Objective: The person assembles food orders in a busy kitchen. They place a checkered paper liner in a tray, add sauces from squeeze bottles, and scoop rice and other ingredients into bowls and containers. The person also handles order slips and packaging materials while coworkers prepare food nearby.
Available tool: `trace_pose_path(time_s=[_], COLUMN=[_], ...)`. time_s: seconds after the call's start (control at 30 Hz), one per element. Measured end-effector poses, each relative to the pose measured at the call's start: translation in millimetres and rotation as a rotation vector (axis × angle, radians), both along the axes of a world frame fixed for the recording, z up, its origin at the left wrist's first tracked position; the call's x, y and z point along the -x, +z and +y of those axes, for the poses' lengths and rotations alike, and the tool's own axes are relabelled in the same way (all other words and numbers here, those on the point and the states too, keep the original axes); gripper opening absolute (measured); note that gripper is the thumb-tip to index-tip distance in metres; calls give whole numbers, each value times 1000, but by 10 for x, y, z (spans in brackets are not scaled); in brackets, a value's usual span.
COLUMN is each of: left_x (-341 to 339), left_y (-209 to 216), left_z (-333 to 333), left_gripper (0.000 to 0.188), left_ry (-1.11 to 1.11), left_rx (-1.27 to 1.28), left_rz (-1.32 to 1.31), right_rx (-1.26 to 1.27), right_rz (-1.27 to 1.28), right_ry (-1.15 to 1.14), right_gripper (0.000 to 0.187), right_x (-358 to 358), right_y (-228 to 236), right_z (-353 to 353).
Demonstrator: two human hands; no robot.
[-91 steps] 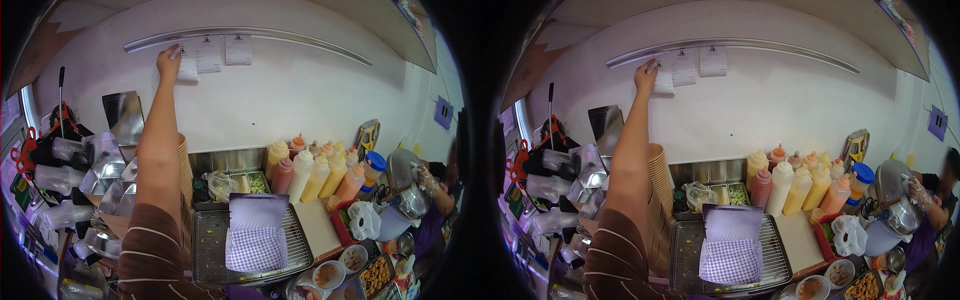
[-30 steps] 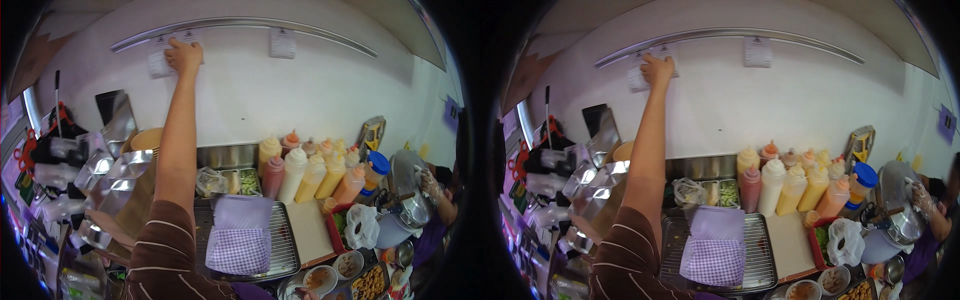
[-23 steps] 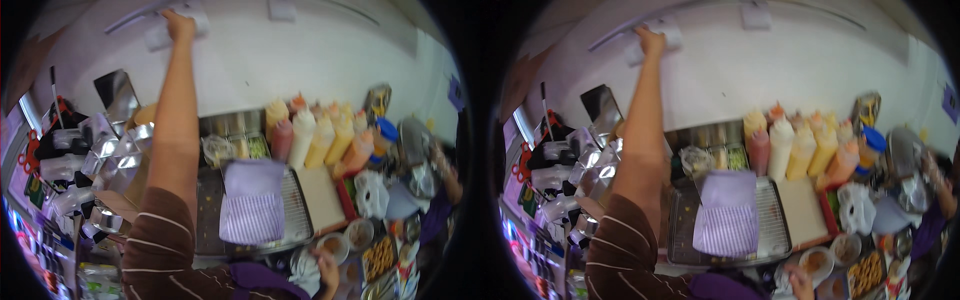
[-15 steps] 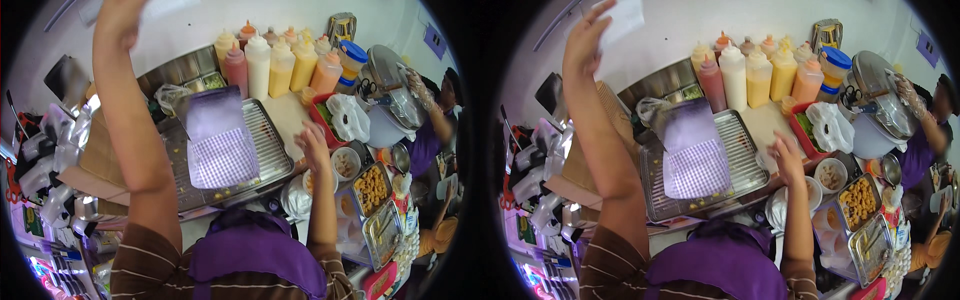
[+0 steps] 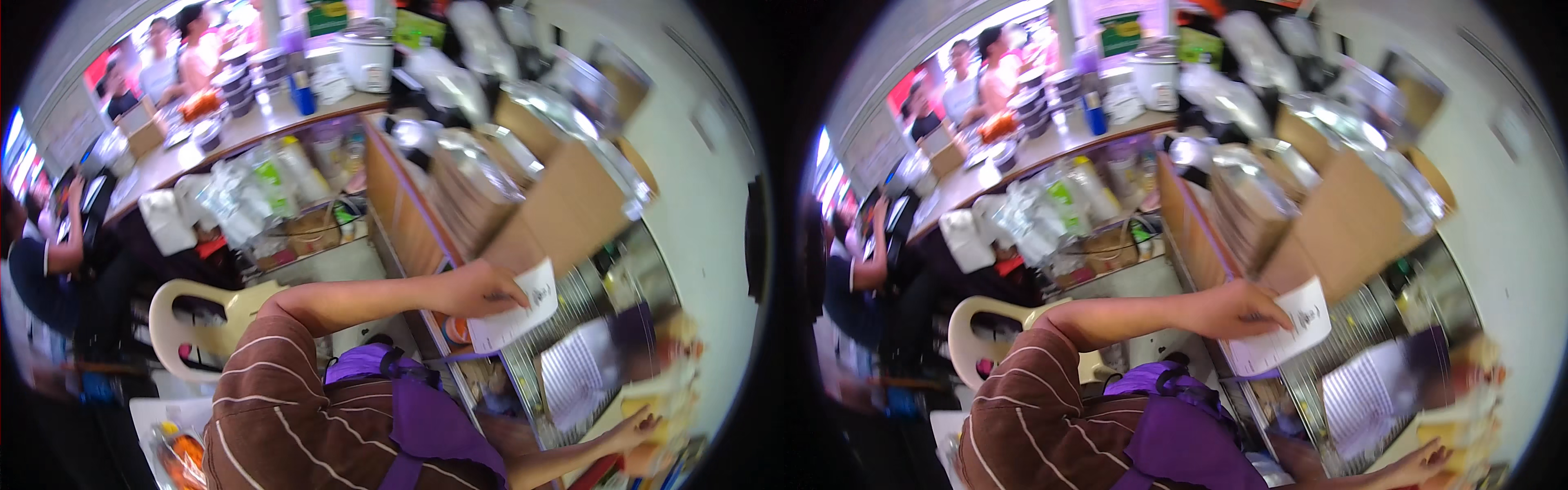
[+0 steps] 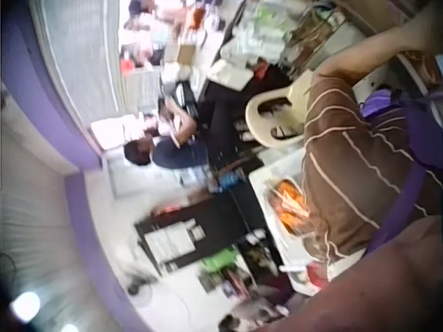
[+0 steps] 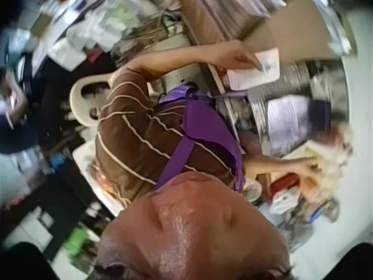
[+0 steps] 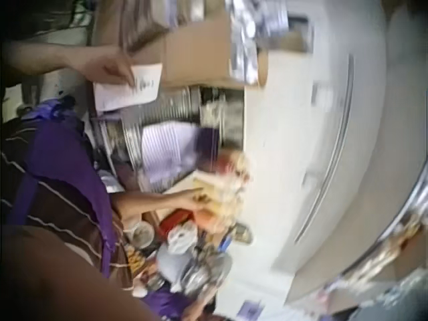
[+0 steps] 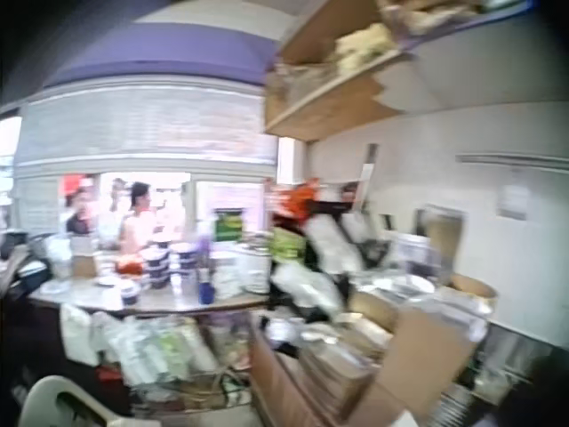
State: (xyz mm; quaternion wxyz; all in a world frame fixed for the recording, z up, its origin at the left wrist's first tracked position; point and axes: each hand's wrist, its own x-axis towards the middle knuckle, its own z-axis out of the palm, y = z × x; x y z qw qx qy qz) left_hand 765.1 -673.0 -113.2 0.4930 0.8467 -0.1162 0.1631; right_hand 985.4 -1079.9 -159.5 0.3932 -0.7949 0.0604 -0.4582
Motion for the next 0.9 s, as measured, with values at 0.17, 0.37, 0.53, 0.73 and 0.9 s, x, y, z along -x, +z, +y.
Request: trace_pose_path(time_s=[0.17, 0.37, 0.53, 0.73, 0.9], left_x=[869, 2013, 2542, 3233, 3391], left_y=[-353, -771, -1232, -1623, -1616], left_z=[1104, 2388, 3274, 3718, 3992], left_gripper=[23, 37, 40, 40, 41], left_ry=[482, 932, 1108, 1284, 1320], left_rx=[144, 268, 626, 999, 1099], left_rz=[-64, -91, 8, -25, -77], right_rx=[-85, 192, 7, -9, 239], right_rz=[-121, 127, 381, 1338, 1563], right_ry=[1339, 2217, 1955, 1828, 1816], right_gripper=[23, 13, 19, 44, 26], right_x=[1400, 2451, 2126, 1987, 2044], right_y=[726, 537, -644, -704, -590], right_z=[2801, 5953, 8914, 10663, 11056])
